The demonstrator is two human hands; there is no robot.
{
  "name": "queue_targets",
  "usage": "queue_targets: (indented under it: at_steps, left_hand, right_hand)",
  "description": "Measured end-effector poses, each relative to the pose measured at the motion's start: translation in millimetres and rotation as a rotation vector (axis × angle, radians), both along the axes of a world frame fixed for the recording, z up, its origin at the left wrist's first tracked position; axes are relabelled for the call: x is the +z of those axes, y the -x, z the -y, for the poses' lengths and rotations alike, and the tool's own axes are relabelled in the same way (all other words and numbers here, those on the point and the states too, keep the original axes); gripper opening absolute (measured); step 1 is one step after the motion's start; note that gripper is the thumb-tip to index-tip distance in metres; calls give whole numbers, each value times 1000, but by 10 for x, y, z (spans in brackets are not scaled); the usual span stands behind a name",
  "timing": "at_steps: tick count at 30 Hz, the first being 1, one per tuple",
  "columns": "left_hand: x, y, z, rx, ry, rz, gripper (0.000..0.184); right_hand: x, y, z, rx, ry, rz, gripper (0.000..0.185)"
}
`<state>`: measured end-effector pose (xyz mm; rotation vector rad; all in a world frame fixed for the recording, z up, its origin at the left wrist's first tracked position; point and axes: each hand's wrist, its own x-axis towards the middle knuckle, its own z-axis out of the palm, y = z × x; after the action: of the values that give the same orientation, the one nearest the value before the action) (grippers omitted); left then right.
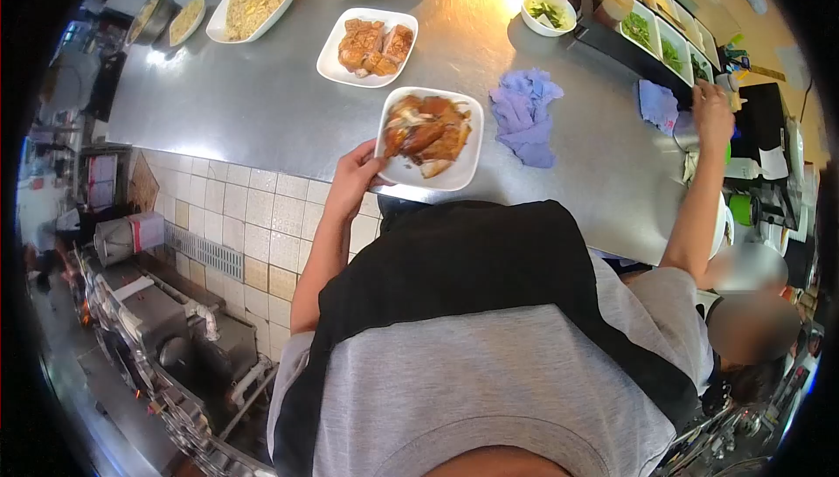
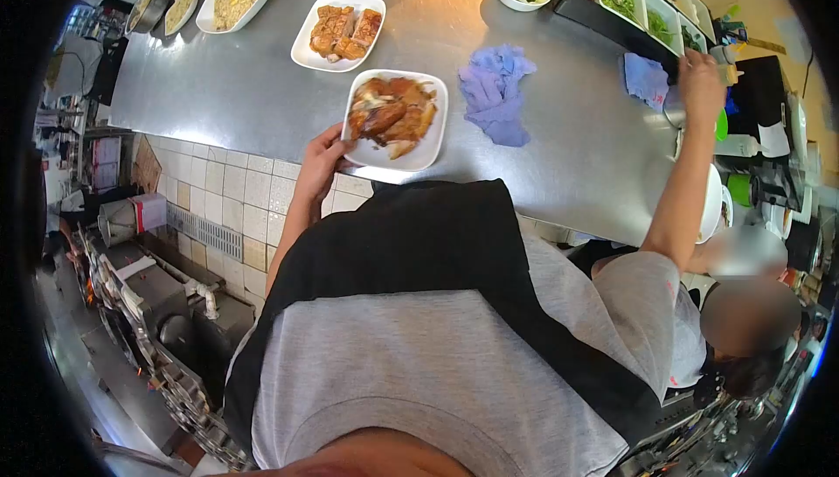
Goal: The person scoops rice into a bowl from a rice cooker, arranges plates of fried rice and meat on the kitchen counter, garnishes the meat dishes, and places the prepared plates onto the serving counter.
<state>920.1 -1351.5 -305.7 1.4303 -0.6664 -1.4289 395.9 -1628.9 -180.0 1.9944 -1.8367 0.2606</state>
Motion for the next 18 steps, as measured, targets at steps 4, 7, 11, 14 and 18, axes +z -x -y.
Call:
queue_targets:
  at_steps: [4, 7, 11, 14, 18]
  left_hand:
    - [33, 212, 283, -44, 23, -66, 42]
    - [13, 277, 458, -69, 46, -62, 43]
    - [68, 285, 614, -77, 18, -71, 43]
    - [59, 279, 694, -103, 7, -80, 43]
    - [47, 306, 815, -162, 2, -85, 43]
  right_hand:
    - [-286, -1194, -559, 530, -280, 376, 21]
    - [-776, -1817, -946, 760, -416, 404, 30]
    - [-1032, -2013, -1029, 753, -466, 304, 28]
    - [-964, -2021, -935, 583, -270, 297, 22]
    - [-960, -2213, -799, 527, -183, 600, 16]
